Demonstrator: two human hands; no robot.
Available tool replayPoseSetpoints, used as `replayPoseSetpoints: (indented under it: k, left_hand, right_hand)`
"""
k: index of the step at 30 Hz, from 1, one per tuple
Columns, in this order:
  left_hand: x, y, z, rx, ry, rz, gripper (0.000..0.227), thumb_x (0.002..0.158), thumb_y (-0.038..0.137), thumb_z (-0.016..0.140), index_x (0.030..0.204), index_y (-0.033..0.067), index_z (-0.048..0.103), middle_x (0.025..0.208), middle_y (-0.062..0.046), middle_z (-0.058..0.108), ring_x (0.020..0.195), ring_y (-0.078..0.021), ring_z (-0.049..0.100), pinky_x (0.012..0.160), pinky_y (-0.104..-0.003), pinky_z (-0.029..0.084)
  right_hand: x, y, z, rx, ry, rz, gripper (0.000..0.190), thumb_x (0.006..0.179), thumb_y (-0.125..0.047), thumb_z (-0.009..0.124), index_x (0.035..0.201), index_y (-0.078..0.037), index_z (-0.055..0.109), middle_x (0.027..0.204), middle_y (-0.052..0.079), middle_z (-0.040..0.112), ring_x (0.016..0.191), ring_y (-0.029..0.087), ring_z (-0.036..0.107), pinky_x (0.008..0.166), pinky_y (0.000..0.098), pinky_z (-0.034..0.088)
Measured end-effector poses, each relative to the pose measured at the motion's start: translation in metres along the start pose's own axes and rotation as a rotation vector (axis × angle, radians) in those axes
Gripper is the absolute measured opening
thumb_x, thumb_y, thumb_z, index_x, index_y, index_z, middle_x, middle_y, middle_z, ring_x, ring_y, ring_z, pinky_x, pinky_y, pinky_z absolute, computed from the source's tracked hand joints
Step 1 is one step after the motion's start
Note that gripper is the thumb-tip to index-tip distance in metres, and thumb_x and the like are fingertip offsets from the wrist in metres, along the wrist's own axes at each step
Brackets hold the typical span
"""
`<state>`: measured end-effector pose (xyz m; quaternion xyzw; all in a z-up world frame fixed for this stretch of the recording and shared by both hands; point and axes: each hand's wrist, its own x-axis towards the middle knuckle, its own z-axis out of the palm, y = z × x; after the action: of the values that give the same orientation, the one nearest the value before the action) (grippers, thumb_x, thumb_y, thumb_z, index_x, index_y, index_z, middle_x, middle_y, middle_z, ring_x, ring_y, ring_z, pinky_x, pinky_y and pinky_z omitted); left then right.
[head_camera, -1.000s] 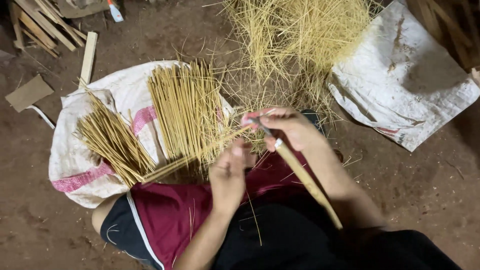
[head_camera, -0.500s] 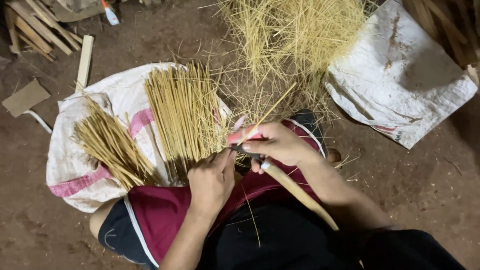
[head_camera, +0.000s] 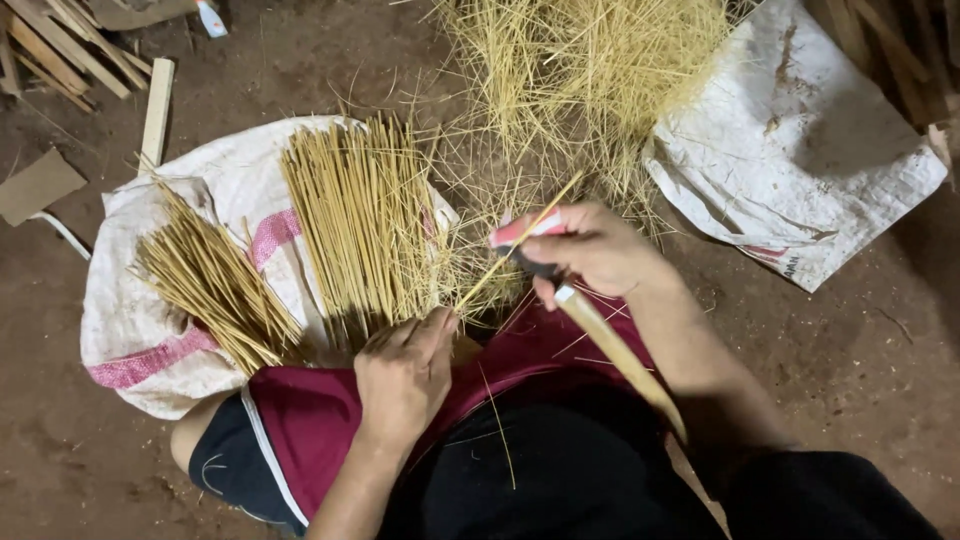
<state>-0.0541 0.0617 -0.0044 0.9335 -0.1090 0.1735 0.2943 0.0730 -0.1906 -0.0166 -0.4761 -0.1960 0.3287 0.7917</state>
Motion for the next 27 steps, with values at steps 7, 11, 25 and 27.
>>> replayPoseSetpoints:
  k: [7, 11, 25, 27]
  left_hand:
    - [-0.018, -0.014, -0.010, 0.070, 0.021, -0.002, 0.012, 0.086, 0.007, 0.080, 0.095, -0.0013, 0.079, 0.082, -0.016, 0.078, 0.056, -0.0195, 0.072, 0.045, -0.027, 0.056]
    - [-0.030, -0.030, -0.019, -0.061, -0.009, -0.307, 0.011, 0.090, 0.004, 0.068, 0.095, 0.0031, 0.078, 0.073, -0.013, 0.076, 0.050, -0.0238, 0.061, 0.044, -0.035, 0.047]
    - [-0.058, -0.199, 0.029, 0.127, 0.008, -0.861, 0.021, 0.093, 0.027, 0.059, 0.101, 0.0089, 0.068, 0.080, -0.022, 0.073, 0.081, -0.0474, 0.073, 0.073, -0.058, 0.056]
    - [-0.060, -0.242, 0.025, 0.178, 0.024, -1.059, 0.021, 0.093, 0.025, 0.051, 0.095, 0.0115, 0.067, 0.083, -0.019, 0.074, 0.085, -0.0427, 0.074, 0.073, -0.055, 0.059]
  right_hand:
    - [0.007, -0.072, -0.002, -0.061, 0.564, 0.277, 0.028, 0.096, 0.003, 0.054, 0.111, -0.011, 0.073, 0.108, 0.011, 0.076, 0.044, 0.012, 0.059, 0.040, 0.0221, 0.054]
    - [0.008, -0.061, -0.033, 0.076, 0.895, 0.067, 0.023, 0.098, -0.011, 0.055, 0.118, -0.011, 0.066, 0.096, 0.003, 0.073, 0.045, 0.006, 0.050, 0.041, 0.0233, 0.046]
    - [0.122, 0.119, 0.045, 0.092, 0.282, 0.523, 0.016, 0.091, -0.017, 0.069, 0.095, -0.003, 0.064, 0.071, 0.006, 0.058, 0.051, 0.014, 0.056, 0.043, 0.0286, 0.049]
    - [0.145, 0.118, 0.066, 0.047, 0.272, 0.541, 0.019, 0.088, -0.016, 0.071, 0.099, -0.002, 0.064, 0.073, 0.005, 0.058, 0.052, 0.012, 0.056, 0.043, 0.0282, 0.048]
